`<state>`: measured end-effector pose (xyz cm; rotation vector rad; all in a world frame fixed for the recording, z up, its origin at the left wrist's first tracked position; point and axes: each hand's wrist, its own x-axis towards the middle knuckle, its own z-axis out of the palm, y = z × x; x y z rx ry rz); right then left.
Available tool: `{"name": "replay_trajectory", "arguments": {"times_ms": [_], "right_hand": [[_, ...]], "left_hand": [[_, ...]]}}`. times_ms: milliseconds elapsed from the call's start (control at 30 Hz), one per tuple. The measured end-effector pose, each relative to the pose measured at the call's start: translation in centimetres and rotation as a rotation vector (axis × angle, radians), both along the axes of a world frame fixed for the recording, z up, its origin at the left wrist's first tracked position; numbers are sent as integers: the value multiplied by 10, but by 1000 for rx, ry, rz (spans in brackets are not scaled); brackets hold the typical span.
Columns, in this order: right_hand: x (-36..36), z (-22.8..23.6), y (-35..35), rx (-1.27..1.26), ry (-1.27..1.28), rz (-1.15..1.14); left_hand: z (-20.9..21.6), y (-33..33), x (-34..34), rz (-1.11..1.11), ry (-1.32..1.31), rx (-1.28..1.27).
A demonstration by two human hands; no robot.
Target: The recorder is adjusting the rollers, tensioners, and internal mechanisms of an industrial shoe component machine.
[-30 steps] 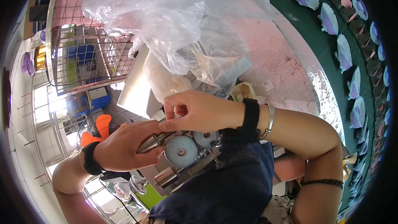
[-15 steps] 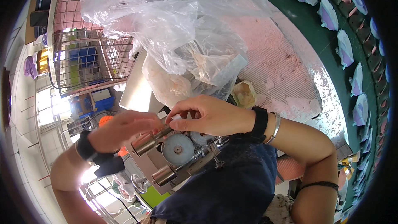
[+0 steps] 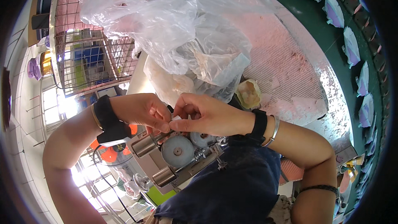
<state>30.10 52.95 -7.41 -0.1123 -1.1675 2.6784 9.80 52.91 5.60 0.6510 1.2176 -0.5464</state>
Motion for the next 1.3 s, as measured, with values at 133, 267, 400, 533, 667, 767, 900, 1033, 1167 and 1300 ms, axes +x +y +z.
{"name": "replay_trajectory", "arguments": {"times_ms": [133,267,400,533,667,767,900,1033,1167,1300], "right_hand": [[-2,-4,-1,-33,20,8],[-2,-3,-2,-91,18,20],[-5,-6,-6,-154,40,18],[-4,-5,-5,-175,31,31],[-3,-4,-4,-182,20,34],[-4,-5,-4,-163,24,36],[-4,-5,-5,-149,24,35],[-4,-5,-7,-166,36,11],[-4,-3,-6,-178,39,11],[-3,-1,-3,-151,20,38]], "left_hand": [[6,-3,4,3,14,105],[12,1,6,-45,-7,225],[26,4,15,-170,35,289],[48,10,19,-203,142,575],[48,9,22,-193,72,499],[51,13,34,-300,151,488],[60,9,48,-493,229,576],[65,1,33,-289,344,985],[73,13,12,-59,458,821],[60,-3,28,-75,222,657]]}}
